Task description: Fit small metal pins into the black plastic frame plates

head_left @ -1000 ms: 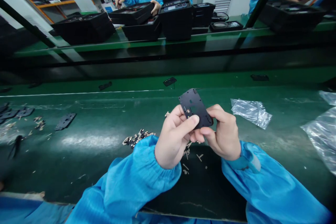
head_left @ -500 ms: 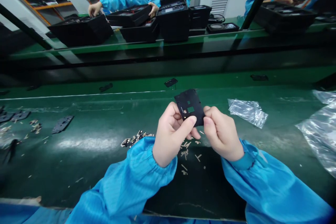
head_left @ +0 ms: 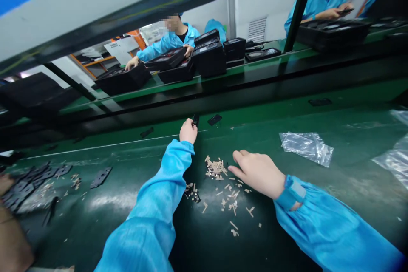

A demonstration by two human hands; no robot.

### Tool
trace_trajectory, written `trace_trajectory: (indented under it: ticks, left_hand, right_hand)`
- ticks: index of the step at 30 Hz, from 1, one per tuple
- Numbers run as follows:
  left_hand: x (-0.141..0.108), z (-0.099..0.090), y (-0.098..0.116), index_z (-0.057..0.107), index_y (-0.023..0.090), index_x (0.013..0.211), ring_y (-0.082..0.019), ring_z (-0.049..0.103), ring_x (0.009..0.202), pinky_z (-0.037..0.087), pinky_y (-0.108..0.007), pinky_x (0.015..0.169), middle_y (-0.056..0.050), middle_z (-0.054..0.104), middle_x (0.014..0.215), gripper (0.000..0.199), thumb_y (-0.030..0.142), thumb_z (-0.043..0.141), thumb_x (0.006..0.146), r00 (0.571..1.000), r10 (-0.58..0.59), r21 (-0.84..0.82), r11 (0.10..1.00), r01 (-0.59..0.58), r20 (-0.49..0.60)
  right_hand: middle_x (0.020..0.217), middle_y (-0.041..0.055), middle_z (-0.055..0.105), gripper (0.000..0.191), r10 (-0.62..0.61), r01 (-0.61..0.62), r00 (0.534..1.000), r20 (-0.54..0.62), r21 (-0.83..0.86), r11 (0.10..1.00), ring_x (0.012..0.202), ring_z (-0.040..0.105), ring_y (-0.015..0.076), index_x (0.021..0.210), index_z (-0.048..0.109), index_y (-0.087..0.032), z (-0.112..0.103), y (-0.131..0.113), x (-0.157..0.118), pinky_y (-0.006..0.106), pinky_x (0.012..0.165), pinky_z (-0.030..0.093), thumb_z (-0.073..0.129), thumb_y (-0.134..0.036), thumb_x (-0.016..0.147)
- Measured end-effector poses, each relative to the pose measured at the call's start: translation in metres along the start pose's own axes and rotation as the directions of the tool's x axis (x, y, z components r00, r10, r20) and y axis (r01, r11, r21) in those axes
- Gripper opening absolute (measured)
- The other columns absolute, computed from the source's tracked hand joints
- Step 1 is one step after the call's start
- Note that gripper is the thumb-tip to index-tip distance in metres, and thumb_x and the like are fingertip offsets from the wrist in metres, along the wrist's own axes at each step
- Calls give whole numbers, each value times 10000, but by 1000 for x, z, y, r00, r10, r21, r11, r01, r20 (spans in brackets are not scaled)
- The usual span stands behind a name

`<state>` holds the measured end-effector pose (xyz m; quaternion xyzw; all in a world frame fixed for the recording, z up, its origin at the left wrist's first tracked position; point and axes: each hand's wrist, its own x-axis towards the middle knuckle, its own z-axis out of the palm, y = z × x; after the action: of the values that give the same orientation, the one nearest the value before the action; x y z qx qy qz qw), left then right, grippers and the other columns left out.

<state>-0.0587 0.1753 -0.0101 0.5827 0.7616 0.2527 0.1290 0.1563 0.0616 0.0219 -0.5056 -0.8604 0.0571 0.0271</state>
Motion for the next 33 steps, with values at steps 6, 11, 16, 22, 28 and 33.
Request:
trace_trajectory:
  ticks: [6,11,16,22,28,33]
  left_hand:
    - [44,17,-15,510,144,1132,-196,560,981,490,-406,822,-89,544,1137,324,312,508,855,999,-20,349,937,5,41]
    - [51,44,14,510,151,1135,-200,550,1002,480,-416,841,-92,534,1160,324,320,500,858,980,150,412,891,-192,132]
    - [54,67,36,507,151,1139,-199,554,994,485,-412,834,-91,536,1155,325,314,503,858,941,231,292,909,-299,247]
    - [62,61,33,516,148,1123,-196,557,985,489,-410,823,-87,543,1139,315,314,508,855,946,169,2,984,-176,277]
    - [30,24,34,395,149,1240,-146,623,933,482,-273,825,-88,628,1051,382,294,408,886,944,213,-487,871,-67,251]
    - [-28,-7,32,448,145,1161,-123,641,856,493,-209,736,-51,633,898,349,285,411,843,931,269,-939,304,159,245]
  right_hand:
    - [835,65,615,256,15,-15,1000,15,3,1000,696,643,209,904,535,-165,-8,0,-3,270,536,402,399,-381,888]
    - [859,73,616,253,-2,2,1000,17,10,1000,728,642,212,933,538,-169,-7,-1,-2,269,553,412,405,-380,888]
    - [894,75,615,229,-34,32,995,90,22,999,753,643,225,947,546,-167,11,1,7,282,573,426,400,-335,893]
    - [950,106,593,224,-58,51,979,193,42,998,785,634,217,969,557,-141,32,2,18,286,620,440,371,-243,898]
    - [997,133,561,264,-65,48,972,224,84,995,827,629,240,1086,522,-149,45,-4,34,304,635,446,430,-152,839]
    - [958,118,567,300,-76,41,968,238,149,988,783,634,225,1054,557,-178,54,1,47,300,639,440,489,-101,772]
